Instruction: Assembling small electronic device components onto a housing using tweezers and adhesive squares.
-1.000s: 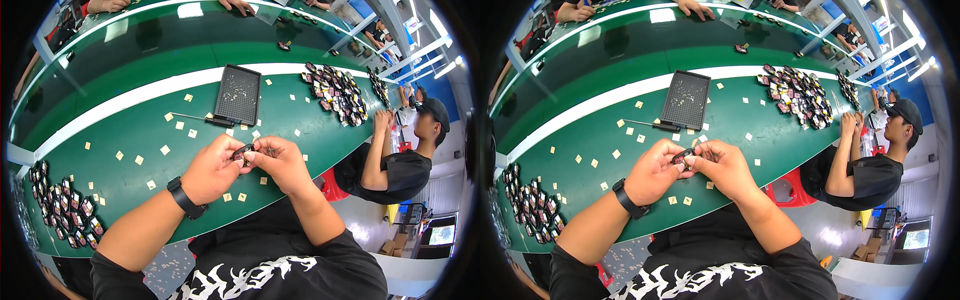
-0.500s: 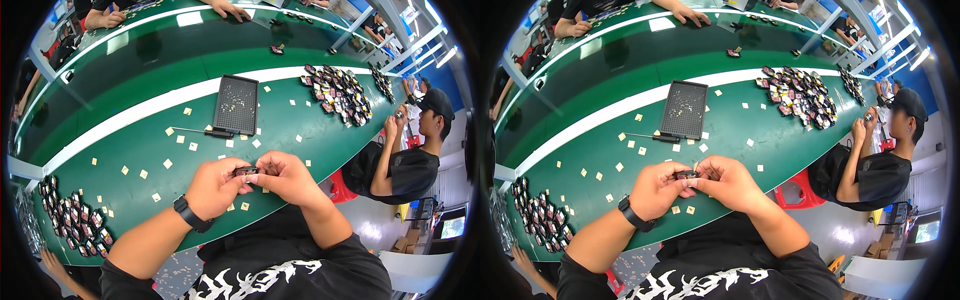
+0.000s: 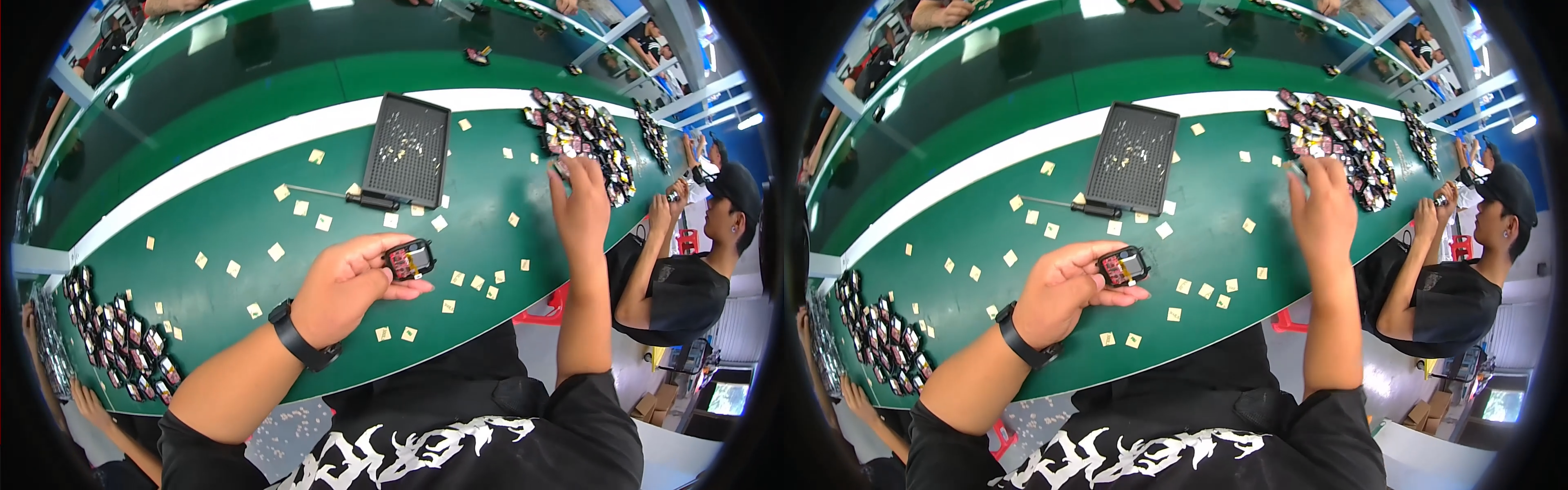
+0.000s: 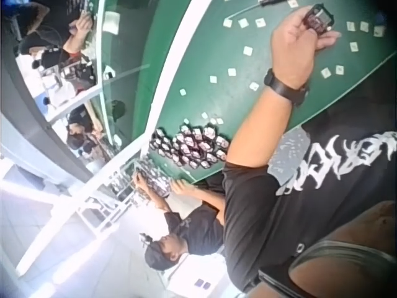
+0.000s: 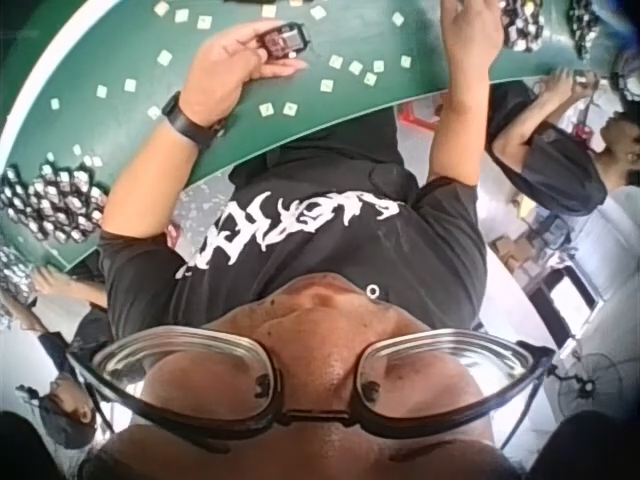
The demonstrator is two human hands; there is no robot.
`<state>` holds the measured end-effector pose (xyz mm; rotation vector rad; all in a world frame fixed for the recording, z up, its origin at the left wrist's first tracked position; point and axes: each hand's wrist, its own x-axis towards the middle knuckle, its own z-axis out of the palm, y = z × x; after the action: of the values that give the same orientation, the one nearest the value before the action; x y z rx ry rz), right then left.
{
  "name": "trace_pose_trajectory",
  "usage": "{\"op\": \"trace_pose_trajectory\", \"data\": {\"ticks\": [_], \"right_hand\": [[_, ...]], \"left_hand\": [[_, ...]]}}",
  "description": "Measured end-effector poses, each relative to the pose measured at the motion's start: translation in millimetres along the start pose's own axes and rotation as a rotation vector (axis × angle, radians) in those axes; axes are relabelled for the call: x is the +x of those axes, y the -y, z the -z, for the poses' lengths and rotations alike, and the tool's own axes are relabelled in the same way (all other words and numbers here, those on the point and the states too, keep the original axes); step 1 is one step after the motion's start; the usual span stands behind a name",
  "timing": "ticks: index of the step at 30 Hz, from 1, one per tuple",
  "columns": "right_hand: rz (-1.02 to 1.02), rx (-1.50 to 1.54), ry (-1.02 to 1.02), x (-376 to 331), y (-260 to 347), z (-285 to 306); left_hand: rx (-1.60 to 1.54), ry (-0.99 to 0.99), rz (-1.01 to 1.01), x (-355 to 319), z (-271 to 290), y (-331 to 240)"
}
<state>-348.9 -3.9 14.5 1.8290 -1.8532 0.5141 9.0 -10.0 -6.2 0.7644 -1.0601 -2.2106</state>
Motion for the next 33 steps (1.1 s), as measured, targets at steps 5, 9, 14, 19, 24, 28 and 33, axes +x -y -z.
{"op": "trace_pose_trajectory", "data": {"ticks": [5,9,14,19,24,28,33], "right_hand": [[0.042,-0.223,0.117,10.6,-25.4,-33.3],[0.067,-0.26,0.13,11.8,-36.1,-43.4],[0.169,-0.175,0.007,12.3,-33.4,-45.3],[0.202,0.064,0.017,-14.1,-27.2,-23.3],[0.326,0.299,0.016,-73.2,-19.1,-8.5],[0.438,0.323,-0.007,-94.6,-16.4,-21.5],[0.384,0.362,-0.036,-85.6,-0.2,-10.2]], "left_hand": [[-0.024,-0.007,-0.016,-1.5,3.5,1.7],[0.061,0.015,-0.062,-2.0,1.4,1.1],[0.13,0.003,-0.122,-7.8,1.8,6.3],[0.415,-0.022,-0.237,-3.5,-3.3,19.7],[1.217,-0.084,-0.296,-41.3,-21.6,-18.6],[1.108,-0.484,-0.447,-123.9,-5.7,-26.0],[1.3,-1.227,-0.482,-223.7,74.8,-20.7]]}}
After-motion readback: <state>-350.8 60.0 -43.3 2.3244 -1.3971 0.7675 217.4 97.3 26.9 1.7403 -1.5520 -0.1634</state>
